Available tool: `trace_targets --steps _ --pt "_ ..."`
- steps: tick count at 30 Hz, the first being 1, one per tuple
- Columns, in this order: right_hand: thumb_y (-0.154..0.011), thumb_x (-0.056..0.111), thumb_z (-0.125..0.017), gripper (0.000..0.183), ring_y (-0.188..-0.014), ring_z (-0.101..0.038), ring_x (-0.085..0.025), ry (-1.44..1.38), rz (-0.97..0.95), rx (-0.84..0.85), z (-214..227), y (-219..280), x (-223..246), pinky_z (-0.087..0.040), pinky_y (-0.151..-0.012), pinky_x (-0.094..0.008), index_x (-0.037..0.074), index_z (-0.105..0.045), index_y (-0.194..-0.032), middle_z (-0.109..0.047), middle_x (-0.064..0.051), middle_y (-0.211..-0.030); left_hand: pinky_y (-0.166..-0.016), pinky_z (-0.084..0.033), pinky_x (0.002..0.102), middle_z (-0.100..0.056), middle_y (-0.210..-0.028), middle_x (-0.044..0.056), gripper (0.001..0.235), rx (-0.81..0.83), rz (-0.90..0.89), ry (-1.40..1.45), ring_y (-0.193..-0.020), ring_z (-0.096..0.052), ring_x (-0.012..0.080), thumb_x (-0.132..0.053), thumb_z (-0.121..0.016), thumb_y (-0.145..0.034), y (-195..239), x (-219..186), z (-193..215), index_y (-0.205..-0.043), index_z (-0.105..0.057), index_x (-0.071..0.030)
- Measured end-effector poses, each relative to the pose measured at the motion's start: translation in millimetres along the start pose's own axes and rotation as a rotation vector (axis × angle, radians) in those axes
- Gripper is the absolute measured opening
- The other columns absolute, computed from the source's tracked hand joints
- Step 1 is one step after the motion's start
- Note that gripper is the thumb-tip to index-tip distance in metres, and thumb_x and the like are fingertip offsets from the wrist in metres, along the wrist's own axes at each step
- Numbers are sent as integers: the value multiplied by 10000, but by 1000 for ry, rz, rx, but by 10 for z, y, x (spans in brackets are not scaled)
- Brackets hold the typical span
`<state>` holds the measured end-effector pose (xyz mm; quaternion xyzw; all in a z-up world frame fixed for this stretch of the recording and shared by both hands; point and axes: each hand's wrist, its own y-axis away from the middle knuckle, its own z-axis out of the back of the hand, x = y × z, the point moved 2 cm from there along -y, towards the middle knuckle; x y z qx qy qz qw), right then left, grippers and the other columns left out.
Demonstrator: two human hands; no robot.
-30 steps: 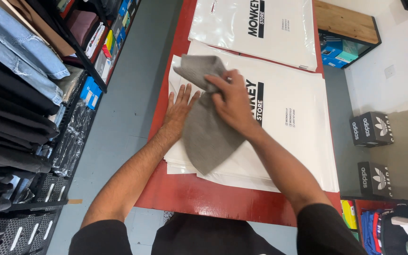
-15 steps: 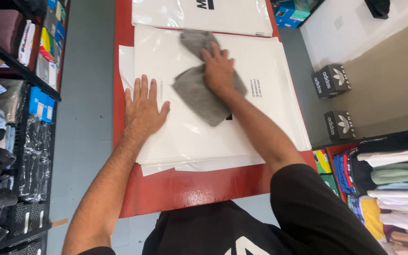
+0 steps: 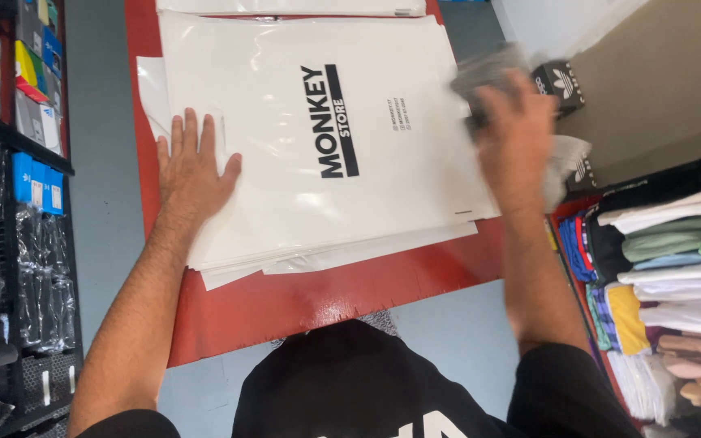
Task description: The person repeatedly wipes the surface of white plastic shopping bags with a gray cloth on a red table. They lift each bag, wipe it, and place it back down, repeating this cycle throughout the clip.
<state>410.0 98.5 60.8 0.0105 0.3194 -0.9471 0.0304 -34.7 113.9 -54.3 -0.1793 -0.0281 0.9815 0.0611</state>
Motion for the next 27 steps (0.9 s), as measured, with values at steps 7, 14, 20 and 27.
trace_targets --steps 7,14,20,27 --pt "-917 174 -628 400 -933 -604 -338 -183 467 186 -483 903 1307 -440 -485 -412 247 -654 -1309 -514 -44 -1514 -1240 -38 575 -87 -1707 226 772 51 15 -18 -1569 -60 385 -449 -394 -1029 2 -74 83 -1642 -192 -26" --pt "-939 429 -813 380 -1034 -578 -472 295 -492 505 -1019 477 -2479 -568 -774 -564 123 -778 -1162 -624 -213 -1167 -1238 -12 565 -86 -1709 214 781 28 45 16 -1570 -48 366 -455 -417 -1029 -12 -94 114 -1646 -208 -24" --pt "-846 -147 -621 588 -1054 -570 -423 -78 191 63 782 452 -710 -506 -901 -500 -18 -721 -1411 -649 -213 -1428 -1105 -364 568 -451 -1506 266 501 -419 17 221 -1338 -414 426 -219 -615 -1047 44 138 -21 -1437 -494 71" --pt "-1083 36 -573 185 -975 -633 -408 -542 933 -91 689 1222 1306 -498 -757 -438 33 -679 -1234 -638 -125 -1423 -662 -535 265 -645 -947 41 164 -744 217 595 -636 -567 107 -76 -734 -854 -16 522 -141 -1014 -709 -97"
